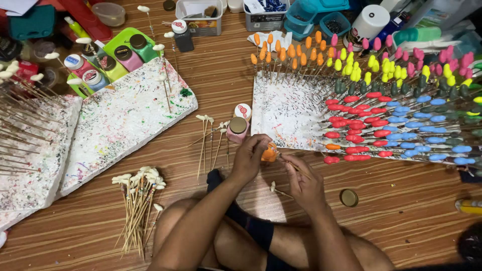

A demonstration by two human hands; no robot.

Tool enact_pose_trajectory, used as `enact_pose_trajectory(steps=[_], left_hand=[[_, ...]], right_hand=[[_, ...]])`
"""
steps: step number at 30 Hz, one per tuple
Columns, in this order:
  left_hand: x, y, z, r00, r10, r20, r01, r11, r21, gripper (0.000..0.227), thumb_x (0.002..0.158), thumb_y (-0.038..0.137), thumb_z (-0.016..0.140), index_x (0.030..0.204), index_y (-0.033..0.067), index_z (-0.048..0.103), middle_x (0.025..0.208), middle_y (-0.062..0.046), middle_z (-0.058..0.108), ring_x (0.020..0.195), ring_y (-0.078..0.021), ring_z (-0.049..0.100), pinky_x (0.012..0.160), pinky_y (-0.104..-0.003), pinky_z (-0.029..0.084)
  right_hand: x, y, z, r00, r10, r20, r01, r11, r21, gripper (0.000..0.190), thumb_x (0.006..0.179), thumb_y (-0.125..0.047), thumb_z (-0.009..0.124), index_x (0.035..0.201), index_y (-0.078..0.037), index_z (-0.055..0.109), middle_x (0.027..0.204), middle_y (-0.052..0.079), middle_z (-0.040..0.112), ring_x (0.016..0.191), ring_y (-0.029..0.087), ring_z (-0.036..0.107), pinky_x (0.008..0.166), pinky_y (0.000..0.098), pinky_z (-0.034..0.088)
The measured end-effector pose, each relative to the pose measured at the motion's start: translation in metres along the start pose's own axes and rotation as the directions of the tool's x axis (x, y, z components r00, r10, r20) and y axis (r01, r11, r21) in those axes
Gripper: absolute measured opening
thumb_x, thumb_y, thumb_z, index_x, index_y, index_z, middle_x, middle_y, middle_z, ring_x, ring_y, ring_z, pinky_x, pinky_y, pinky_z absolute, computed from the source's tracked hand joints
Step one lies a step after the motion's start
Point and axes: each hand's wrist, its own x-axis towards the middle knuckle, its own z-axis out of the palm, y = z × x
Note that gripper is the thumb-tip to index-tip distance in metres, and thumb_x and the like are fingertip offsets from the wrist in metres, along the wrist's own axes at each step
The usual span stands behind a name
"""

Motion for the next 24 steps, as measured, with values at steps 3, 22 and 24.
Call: enact_pose_trajectory(steps=[3,22,24], left_hand=[[0.001,-0.005,0.001,0.997,-0.062,0.034,0.065,0.995,-0.08,0.021,0.106,0.022,0.059,0.121,0.0154,0.071,0.097,-0.013,0.071,0.09,-0.0203,0.066,0.085,-0.037,0.055],[0.002,-0.015,0.009,1.0,0.008,-0.025,-0.007,0.998,0.057,0.022,0.095,0.021,0.077,0.115,0.0138,0.076,0.096,-0.008,0.079,0.088,-0.0218,0.075,0.078,-0.034,0.059],[0.003,-0.012,0.008,0.999,0.016,-0.033,-0.012,0.994,0.112,0.018,0.095,0.022,0.077,0.11,0.0135,0.078,0.093,-0.007,0.079,0.087,-0.0233,0.076,0.077,-0.034,0.06]], right_hand=[[0.0,0.005,0.001,0.999,-0.03,-0.021,0.03,1.0,0.003,0.023,0.1,-0.007,0.061,0.118,-0.007,0.075,0.098,0.011,0.08,0.075,0.027,0.078,0.067,0.0383,0.061],[-0.007,0.008,0.008,0.981,0.015,-0.194,0.032,0.971,0.236,0.022,0.106,0.0,0.051,0.119,0.009,0.066,0.103,0.02,0.076,0.069,0.019,0.073,0.063,0.0299,0.061],[-0.008,0.009,0.009,0.978,0.022,-0.207,0.03,0.969,0.243,0.022,0.106,-0.001,0.051,0.119,0.01,0.066,0.102,0.02,0.077,0.067,0.019,0.073,0.061,0.0299,0.06]])
